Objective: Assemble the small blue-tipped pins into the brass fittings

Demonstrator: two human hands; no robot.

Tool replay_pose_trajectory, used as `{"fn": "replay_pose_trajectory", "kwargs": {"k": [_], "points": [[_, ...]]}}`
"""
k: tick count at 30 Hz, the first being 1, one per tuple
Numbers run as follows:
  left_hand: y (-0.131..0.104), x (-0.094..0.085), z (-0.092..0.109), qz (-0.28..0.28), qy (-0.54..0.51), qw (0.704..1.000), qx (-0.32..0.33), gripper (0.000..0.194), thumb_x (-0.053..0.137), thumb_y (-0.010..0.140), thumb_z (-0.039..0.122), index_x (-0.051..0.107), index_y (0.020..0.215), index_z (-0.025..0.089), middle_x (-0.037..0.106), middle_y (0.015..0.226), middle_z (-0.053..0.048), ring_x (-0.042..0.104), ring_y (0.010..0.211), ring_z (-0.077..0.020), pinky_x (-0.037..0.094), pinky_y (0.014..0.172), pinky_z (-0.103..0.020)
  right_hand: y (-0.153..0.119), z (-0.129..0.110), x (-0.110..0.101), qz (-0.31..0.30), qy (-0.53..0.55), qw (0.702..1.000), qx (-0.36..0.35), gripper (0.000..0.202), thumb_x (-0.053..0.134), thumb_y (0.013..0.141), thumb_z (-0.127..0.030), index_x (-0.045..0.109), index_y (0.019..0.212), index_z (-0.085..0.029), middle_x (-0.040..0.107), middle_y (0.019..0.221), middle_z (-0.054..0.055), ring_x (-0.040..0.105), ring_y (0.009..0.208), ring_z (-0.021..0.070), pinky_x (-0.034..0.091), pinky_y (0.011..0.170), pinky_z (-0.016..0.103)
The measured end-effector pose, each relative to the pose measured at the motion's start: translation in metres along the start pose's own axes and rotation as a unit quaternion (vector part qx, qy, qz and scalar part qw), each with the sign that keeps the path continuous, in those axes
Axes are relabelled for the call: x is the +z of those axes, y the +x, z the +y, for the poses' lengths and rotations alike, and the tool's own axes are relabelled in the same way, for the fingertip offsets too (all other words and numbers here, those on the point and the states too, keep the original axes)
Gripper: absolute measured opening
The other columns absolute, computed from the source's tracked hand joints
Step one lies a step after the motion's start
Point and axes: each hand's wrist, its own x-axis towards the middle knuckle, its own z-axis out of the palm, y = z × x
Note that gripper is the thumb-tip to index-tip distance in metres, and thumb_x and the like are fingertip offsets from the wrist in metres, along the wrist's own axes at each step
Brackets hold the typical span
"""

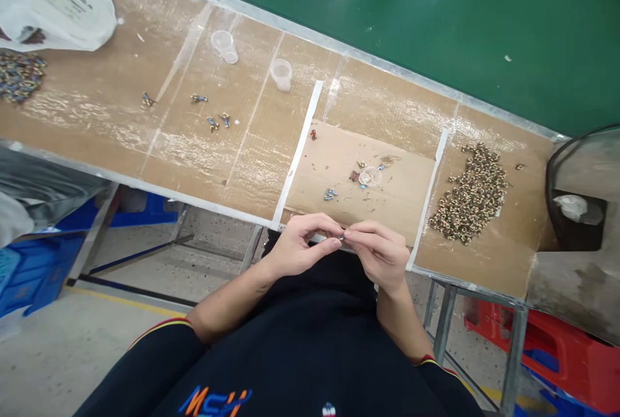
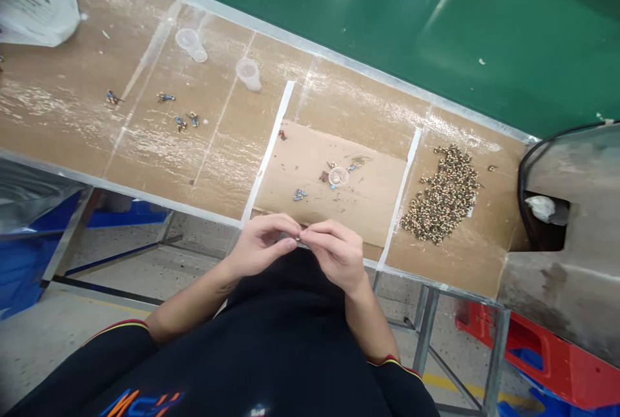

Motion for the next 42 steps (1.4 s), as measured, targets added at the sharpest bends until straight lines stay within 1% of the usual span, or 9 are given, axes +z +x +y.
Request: {"fn": "replay_pose_trajectory", "kwargs": {"k": [4, 8, 11, 13, 14, 18, 22, 28, 42], "points": [[0.003, 0.0, -0.003, 0.019, -0.023, 0.999, -0.045, 0.021, 0.074, 0.094, 0.036, 0.075, 0.093, 0.015, 0.078, 0.087, -0.008, 0.074, 0.078, -0.0142, 0.06, 0.07, -0.024, 0.002, 0.005, 0.005, 0.008, -0.016, 1.0, -0.004, 0.02, 0.068, 0.094, -0.014, 0.079, 0.1, -0.03, 0.08, 0.086, 0.003, 0.076, 0.071, 0.0153, 0.063, 0.061, 0.026], [0.007, 0.003, -0.005, 0.043, -0.037, 0.996, -0.063, 0.024, 0.075, 0.093, 0.038, 0.073, 0.088, 0.015, 0.076, 0.084, -0.007, 0.072, 0.076, -0.0133, 0.058, 0.067, -0.023, -0.002, 0.011, 0.007, 0.05, -0.018, 0.999, 0.01, 0.021, 0.071, 0.093, -0.016, 0.075, 0.108, -0.03, 0.08, 0.087, 0.003, 0.075, 0.072, 0.0168, 0.063, 0.061, 0.029], [0.009, 0.002, -0.005, 0.064, -0.06, 0.993, -0.079, 0.027, 0.079, 0.089, 0.04, 0.071, 0.082, 0.015, 0.072, 0.08, -0.005, 0.068, 0.072, -0.0112, 0.055, 0.064, -0.02, -0.001, 0.023, -0.011, 0.126, -0.071, 0.989, 0.012, 0.025, 0.073, 0.091, -0.016, 0.075, 0.112, -0.03, 0.079, 0.092, 0.004, 0.073, 0.073, 0.0169, 0.06, 0.059, 0.029], [0.01, 0.001, -0.005, 0.078, -0.08, 0.989, -0.099, 0.028, 0.082, 0.085, 0.04, 0.072, 0.081, 0.015, 0.071, 0.078, -0.004, 0.066, 0.07, -0.0108, 0.055, 0.063, -0.02, 0.003, 0.034, -0.029, 0.187, -0.136, 0.973, 0.011, 0.021, 0.073, 0.091, -0.017, 0.076, 0.109, -0.029, 0.076, 0.089, 0.004, 0.071, 0.071, 0.016, 0.058, 0.058, 0.029], [0.011, 0.001, -0.005, 0.083, -0.09, 0.986, -0.109, 0.028, 0.084, 0.083, 0.04, 0.072, 0.08, 0.015, 0.071, 0.078, -0.004, 0.066, 0.069, -0.0108, 0.055, 0.062, -0.02, 0.007, 0.039, -0.038, 0.195, -0.167, 0.966, 0.013, 0.019, 0.073, 0.091, -0.018, 0.077, 0.106, -0.028, 0.075, 0.088, 0.003, 0.069, 0.068, 0.015, 0.056, 0.057, 0.028], [0.014, 0.001, -0.006, 0.106, -0.135, 0.977, -0.128, 0.022, 0.088, 0.078, 0.035, 0.076, 0.08, 0.016, 0.07, 0.075, -0.003, 0.065, 0.066, -0.0099, 0.054, 0.06, -0.018, 0.021, 0.051, -0.057, 0.086, -0.238, 0.967, 0.033, 0.017, 0.078, 0.09, -0.026, 0.077, 0.106, -0.026, 0.074, 0.095, 0.003, 0.064, 0.062, 0.0114, 0.052, 0.053, 0.026], [0.014, 0.004, -0.009, 0.134, -0.168, 0.967, -0.14, 0.024, 0.087, 0.079, 0.038, 0.075, 0.078, 0.017, 0.073, 0.076, -0.003, 0.069, 0.066, -0.0118, 0.059, 0.066, -0.023, 0.028, 0.054, -0.052, 0.027, -0.256, 0.966, 0.034, 0.012, 0.076, 0.092, -0.028, 0.077, 0.103, -0.025, 0.076, 0.094, 0.004, 0.068, 0.066, 0.013, 0.054, 0.057, 0.027], [0.014, 0.005, -0.01, 0.145, -0.161, 0.963, -0.162, 0.027, 0.089, 0.078, 0.041, 0.075, 0.078, 0.017, 0.076, 0.076, -0.004, 0.072, 0.066, -0.0129, 0.061, 0.067, -0.024, 0.037, 0.058, -0.045, 0.018, -0.264, 0.964, 0.02, 0.007, 0.072, 0.094, -0.022, 0.078, 0.091, -0.024, 0.077, 0.084, 0.003, 0.073, 0.073, 0.0167, 0.058, 0.065, 0.029], [0.019, 0.0, -0.012, 0.175, -0.167, 0.955, -0.17, 0.027, 0.094, 0.07, 0.038, 0.075, 0.076, 0.018, 0.075, 0.076, -0.003, 0.072, 0.067, -0.0127, 0.062, 0.067, -0.022, 0.06, 0.05, -0.041, -0.006, -0.311, 0.95, -0.007, 0.013, 0.066, 0.096, -0.021, 0.075, 0.087, -0.024, 0.076, 0.08, 0.002, 0.071, 0.074, 0.017, 0.056, 0.068, 0.03]]}}
